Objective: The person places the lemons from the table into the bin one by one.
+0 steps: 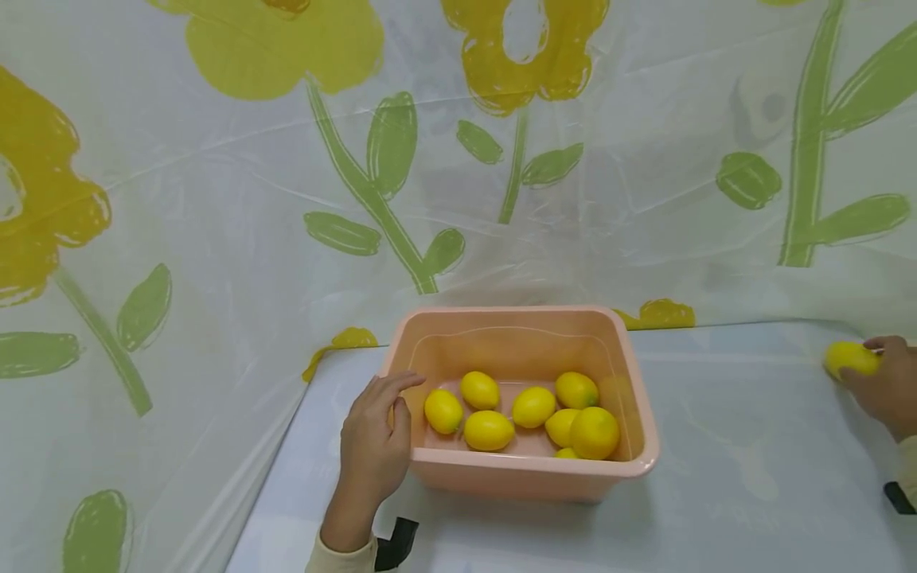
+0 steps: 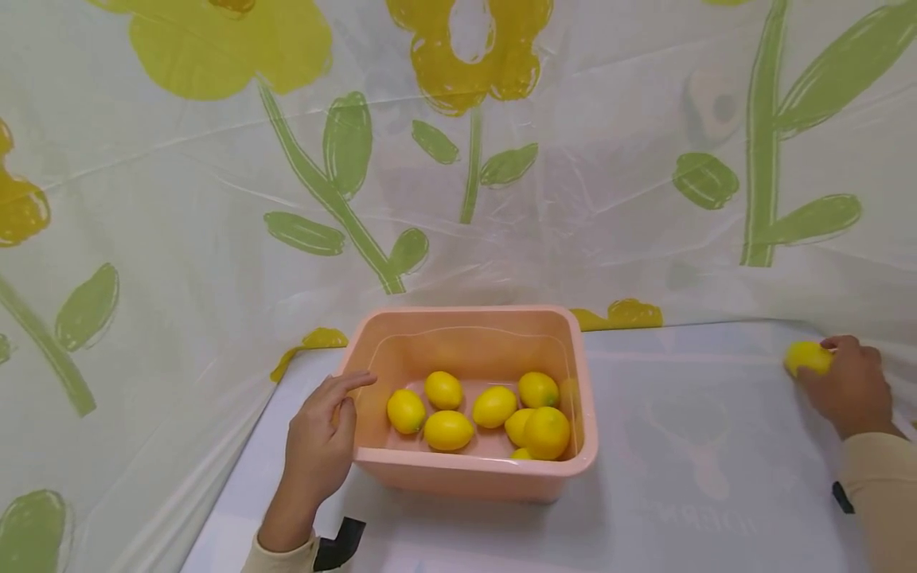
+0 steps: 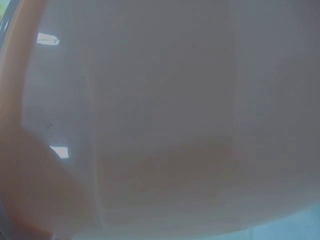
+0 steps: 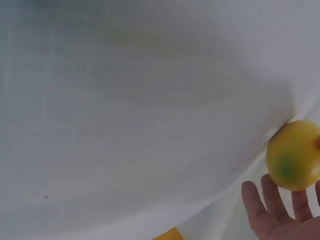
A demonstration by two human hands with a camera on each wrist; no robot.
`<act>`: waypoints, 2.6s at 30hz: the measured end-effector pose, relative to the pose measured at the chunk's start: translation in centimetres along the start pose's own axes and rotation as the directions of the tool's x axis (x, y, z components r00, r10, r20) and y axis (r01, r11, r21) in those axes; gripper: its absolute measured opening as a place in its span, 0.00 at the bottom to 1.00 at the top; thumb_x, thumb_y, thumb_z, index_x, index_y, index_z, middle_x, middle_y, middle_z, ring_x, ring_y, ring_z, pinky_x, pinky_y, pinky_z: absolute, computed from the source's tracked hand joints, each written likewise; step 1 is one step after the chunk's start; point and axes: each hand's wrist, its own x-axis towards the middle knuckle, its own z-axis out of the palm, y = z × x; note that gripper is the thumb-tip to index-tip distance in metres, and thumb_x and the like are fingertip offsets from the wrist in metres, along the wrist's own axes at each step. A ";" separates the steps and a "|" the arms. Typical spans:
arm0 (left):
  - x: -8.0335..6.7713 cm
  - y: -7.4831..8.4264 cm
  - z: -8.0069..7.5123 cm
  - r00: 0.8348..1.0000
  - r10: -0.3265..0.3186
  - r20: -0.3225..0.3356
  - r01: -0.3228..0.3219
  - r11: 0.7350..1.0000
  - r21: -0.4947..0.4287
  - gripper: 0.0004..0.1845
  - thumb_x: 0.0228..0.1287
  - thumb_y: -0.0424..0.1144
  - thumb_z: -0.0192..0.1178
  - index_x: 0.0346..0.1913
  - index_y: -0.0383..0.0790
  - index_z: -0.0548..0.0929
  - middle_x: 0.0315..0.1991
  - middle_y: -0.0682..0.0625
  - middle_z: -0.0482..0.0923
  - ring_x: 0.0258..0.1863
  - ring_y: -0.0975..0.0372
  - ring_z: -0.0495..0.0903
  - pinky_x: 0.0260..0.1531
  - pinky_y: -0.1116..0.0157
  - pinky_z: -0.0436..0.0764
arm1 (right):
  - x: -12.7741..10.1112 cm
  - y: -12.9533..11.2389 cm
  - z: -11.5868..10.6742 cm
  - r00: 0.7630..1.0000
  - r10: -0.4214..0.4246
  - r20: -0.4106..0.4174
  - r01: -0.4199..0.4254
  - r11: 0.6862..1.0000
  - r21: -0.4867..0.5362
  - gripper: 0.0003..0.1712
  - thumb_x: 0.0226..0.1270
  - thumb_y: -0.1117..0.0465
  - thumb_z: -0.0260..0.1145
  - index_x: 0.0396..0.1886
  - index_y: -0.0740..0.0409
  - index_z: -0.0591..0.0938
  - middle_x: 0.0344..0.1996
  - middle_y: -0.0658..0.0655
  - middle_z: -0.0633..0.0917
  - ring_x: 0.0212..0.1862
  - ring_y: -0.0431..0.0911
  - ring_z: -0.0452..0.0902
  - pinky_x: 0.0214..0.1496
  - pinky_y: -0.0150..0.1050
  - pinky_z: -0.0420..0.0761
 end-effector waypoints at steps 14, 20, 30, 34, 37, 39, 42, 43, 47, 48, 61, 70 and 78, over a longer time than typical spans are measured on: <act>-0.1 -0.1 -0.1 1.000 0.001 -0.004 -0.001 1.000 -0.010 0.16 0.66 0.30 0.54 0.52 0.44 0.86 0.55 0.50 0.84 0.60 0.53 0.80 0.73 0.49 0.65 | -1.2 -0.6 0.7 0.987 -0.113 0.114 0.116 0.993 -0.019 0.38 0.66 0.66 0.60 0.64 0.86 0.53 0.49 0.85 0.63 0.47 0.74 0.64 0.55 0.71 0.67; 0.0 -0.1 0.0 1.000 0.023 -0.018 -0.023 1.000 -0.019 0.16 0.65 0.29 0.54 0.52 0.44 0.86 0.54 0.50 0.85 0.59 0.53 0.81 0.72 0.50 0.66 | -2.3 -0.7 0.4 0.985 -0.154 0.080 0.154 0.988 0.002 0.41 0.65 0.64 0.63 0.67 0.84 0.54 0.51 0.87 0.63 0.48 0.75 0.64 0.53 0.70 0.68; -0.1 0.0 -0.1 0.999 0.036 -0.025 -0.037 0.999 -0.024 0.16 0.66 0.31 0.53 0.51 0.43 0.86 0.54 0.48 0.85 0.60 0.51 0.80 0.72 0.49 0.67 | -3.9 -0.7 0.1 0.954 -0.297 0.052 0.294 0.954 0.049 0.44 0.69 0.56 0.64 0.71 0.79 0.55 0.55 0.87 0.64 0.49 0.74 0.65 0.46 0.67 0.69; 0.0 -0.1 -0.2 0.998 0.046 -0.035 -0.047 0.999 -0.020 0.16 0.66 0.31 0.52 0.51 0.42 0.86 0.53 0.48 0.85 0.59 0.51 0.81 0.71 0.49 0.67 | -5.0 -1.8 0.0 0.929 -0.366 0.048 0.360 0.928 0.094 0.43 0.70 0.53 0.63 0.71 0.77 0.57 0.56 0.87 0.65 0.49 0.75 0.66 0.42 0.66 0.71; 0.1 -0.1 -0.3 0.998 0.050 -0.039 -0.050 0.998 -0.022 0.16 0.66 0.30 0.52 0.51 0.42 0.86 0.53 0.47 0.85 0.59 0.51 0.81 0.71 0.50 0.68 | -6.0 -2.9 0.0 0.910 -0.412 0.045 0.403 0.906 0.129 0.42 0.70 0.53 0.64 0.71 0.76 0.59 0.57 0.86 0.66 0.49 0.76 0.68 0.41 0.66 0.75; 0.1 -0.1 -0.3 0.998 0.045 -0.037 -0.046 0.999 -0.026 0.16 0.66 0.30 0.53 0.51 0.42 0.86 0.53 0.47 0.85 0.59 0.51 0.81 0.71 0.50 0.68 | -6.8 -3.7 -0.1 0.898 -0.438 0.034 0.429 0.891 0.148 0.42 0.70 0.53 0.65 0.71 0.75 0.60 0.58 0.85 0.67 0.48 0.76 0.70 0.38 0.63 0.78; 0.0 -0.1 -0.2 0.999 0.032 -0.030 -0.033 0.999 -0.029 0.16 0.66 0.31 0.52 0.52 0.42 0.86 0.54 0.47 0.85 0.59 0.51 0.81 0.71 0.50 0.68 | -8.1 -4.9 -0.4 0.882 -0.471 0.011 0.462 0.870 0.174 0.41 0.69 0.54 0.67 0.71 0.73 0.62 0.59 0.83 0.68 0.47 0.75 0.74 0.34 0.53 0.82; 0.0 0.0 -0.2 0.999 0.028 -0.028 -0.029 0.999 -0.029 0.16 0.66 0.31 0.53 0.52 0.42 0.86 0.54 0.47 0.85 0.59 0.51 0.81 0.71 0.50 0.68 | -8.6 -5.3 -0.6 0.877 -0.481 0.000 0.473 0.862 0.181 0.41 0.68 0.55 0.67 0.70 0.73 0.63 0.59 0.83 0.69 0.46 0.75 0.74 0.32 0.49 0.83; -0.2 0.1 -0.2 1.000 0.016 -0.025 -0.017 0.999 -0.029 0.16 0.67 0.31 0.53 0.52 0.43 0.86 0.54 0.48 0.85 0.60 0.51 0.80 0.71 0.50 0.67 | -10.5 -6.9 -1.2 0.862 -0.506 -0.027 0.499 0.839 0.218 0.40 0.67 0.55 0.69 0.71 0.70 0.64 0.60 0.80 0.70 0.47 0.73 0.77 0.28 0.33 0.80; -0.2 0.1 -0.2 1.000 0.015 -0.026 -0.016 0.999 -0.029 0.16 0.67 0.31 0.53 0.52 0.43 0.86 0.55 0.48 0.85 0.60 0.51 0.80 0.71 0.50 0.67 | -11.0 -7.3 -1.4 0.860 -0.509 -0.029 0.502 0.835 0.225 0.40 0.67 0.55 0.69 0.71 0.69 0.65 0.61 0.79 0.70 0.47 0.73 0.77 0.28 0.29 0.79; -0.2 0.0 -0.2 1.000 0.011 -0.020 -0.012 0.999 -0.030 0.16 0.67 0.32 0.53 0.52 0.44 0.86 0.55 0.47 0.85 0.60 0.50 0.80 0.71 0.50 0.67 | -15.4 -10.8 -3.4 0.808 -0.583 -0.086 0.582 0.766 0.274 0.40 0.63 0.56 0.73 0.71 0.61 0.68 0.62 0.72 0.74 0.45 0.67 0.80 0.32 0.19 0.77; -0.2 0.1 -0.2 1.000 0.008 -0.022 -0.009 0.999 -0.032 0.16 0.67 0.32 0.54 0.53 0.43 0.86 0.55 0.47 0.85 0.60 0.50 0.80 0.72 0.50 0.67 | -17.8 -13.6 -4.7 0.732 -0.659 -0.172 0.676 0.673 0.298 0.39 0.58 0.62 0.76 0.69 0.59 0.71 0.60 0.68 0.77 0.42 0.24 0.75 0.41 0.08 0.68; -0.3 0.0 -0.2 1.000 0.012 -0.026 -0.013 0.999 -0.040 0.16 0.67 0.32 0.54 0.52 0.43 0.86 0.55 0.46 0.85 0.60 0.50 0.80 0.71 0.49 0.67 | -18.8 -16.2 -5.3 0.626 -0.750 -0.214 0.775 0.567 0.279 0.40 0.53 0.66 0.78 0.67 0.56 0.74 0.57 0.62 0.80 0.45 0.18 0.68 0.47 0.09 0.69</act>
